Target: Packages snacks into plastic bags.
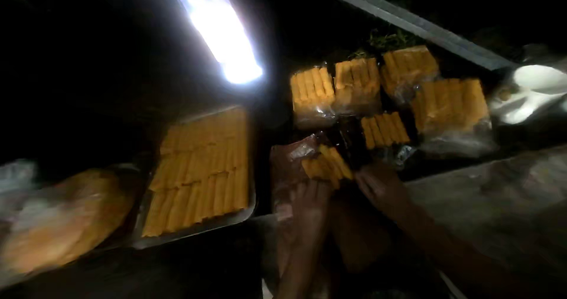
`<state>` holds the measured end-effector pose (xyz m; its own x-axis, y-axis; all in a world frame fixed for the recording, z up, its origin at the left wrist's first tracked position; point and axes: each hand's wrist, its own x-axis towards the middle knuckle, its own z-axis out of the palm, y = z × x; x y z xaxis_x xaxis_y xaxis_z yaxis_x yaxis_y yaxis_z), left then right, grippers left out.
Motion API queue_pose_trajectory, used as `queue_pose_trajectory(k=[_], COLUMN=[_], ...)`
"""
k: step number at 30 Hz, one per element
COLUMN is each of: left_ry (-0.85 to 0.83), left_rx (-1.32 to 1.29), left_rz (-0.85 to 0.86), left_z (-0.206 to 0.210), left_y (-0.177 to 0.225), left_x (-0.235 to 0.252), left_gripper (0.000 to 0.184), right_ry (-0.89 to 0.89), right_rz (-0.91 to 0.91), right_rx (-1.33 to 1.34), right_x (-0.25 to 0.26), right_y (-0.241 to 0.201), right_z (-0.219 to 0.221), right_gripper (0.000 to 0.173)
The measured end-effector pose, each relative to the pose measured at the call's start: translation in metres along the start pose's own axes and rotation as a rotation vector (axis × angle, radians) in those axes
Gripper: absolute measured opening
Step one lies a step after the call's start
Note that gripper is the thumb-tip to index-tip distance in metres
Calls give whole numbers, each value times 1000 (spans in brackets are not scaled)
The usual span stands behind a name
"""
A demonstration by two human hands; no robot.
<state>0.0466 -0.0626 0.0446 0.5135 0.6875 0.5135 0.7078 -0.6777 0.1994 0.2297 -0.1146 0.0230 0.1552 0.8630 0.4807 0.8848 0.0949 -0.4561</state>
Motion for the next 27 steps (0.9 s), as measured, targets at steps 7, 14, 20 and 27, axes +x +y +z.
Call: queue_pose_trajectory(k=[7,14,20,27], left_ry=[-77,-79,-57,-147], left_rx=[-51,-17,-41,9], left_rz=[94,24,7,-213], left_z=[30,45,47,7], left_y=[6,10,7,4], left_x=[9,31,35,-3], left_gripper=[22,20,22,34], right_ry=[-45,-68,-77,-57], right_rz=[55,-7,56,-31], right_rx=[184,187,186,140], right_x=[-19,-30,-26,-6], right_y=[-17,-15,-17,-13], right_z=[5,0,-5,11], right_gripper=[20,20,17,46])
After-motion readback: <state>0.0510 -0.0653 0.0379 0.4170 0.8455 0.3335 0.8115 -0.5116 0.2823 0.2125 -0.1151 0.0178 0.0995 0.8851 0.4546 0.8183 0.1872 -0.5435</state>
